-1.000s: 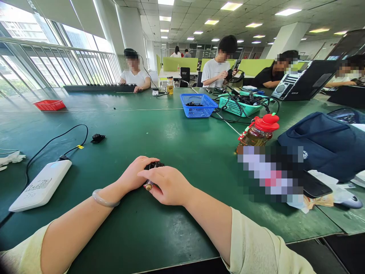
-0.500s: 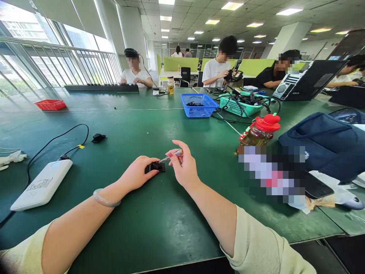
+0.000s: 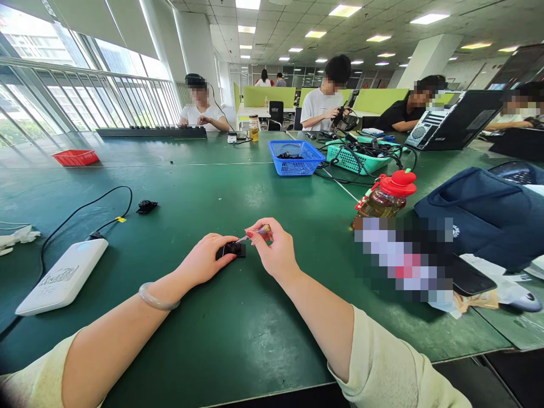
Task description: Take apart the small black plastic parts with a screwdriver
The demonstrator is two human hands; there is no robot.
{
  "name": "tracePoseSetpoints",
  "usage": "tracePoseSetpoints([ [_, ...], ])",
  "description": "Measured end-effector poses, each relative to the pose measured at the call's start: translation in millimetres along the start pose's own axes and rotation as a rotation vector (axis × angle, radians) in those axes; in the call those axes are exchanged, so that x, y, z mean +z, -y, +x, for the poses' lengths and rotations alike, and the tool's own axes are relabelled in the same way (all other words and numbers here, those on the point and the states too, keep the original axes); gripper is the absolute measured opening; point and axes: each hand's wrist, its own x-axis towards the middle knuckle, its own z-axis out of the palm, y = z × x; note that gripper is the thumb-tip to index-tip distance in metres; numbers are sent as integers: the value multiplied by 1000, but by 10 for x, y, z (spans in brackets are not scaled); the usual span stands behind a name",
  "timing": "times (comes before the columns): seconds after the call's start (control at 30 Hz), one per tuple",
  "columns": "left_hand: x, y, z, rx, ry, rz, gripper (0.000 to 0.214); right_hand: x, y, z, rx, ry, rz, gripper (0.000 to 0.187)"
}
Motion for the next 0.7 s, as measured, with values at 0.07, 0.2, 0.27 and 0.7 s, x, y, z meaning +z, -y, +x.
tracePoseSetpoints([
  [0.07,6,4,-3,-5,-3,-1,37,0,2,-5,-9,3,-20,28],
  [0.2,12,12,-2,0,-13,2,36,-1,-13,-25,-57,34,-44,30],
  [0.27,11,15,-1,14,-8,5,35,-5,-25,-32,-84,56,-30,30],
  [0.7,12,12,-4,0,-3,-11,37,-30,95,-17,-176,-60,-309,15],
])
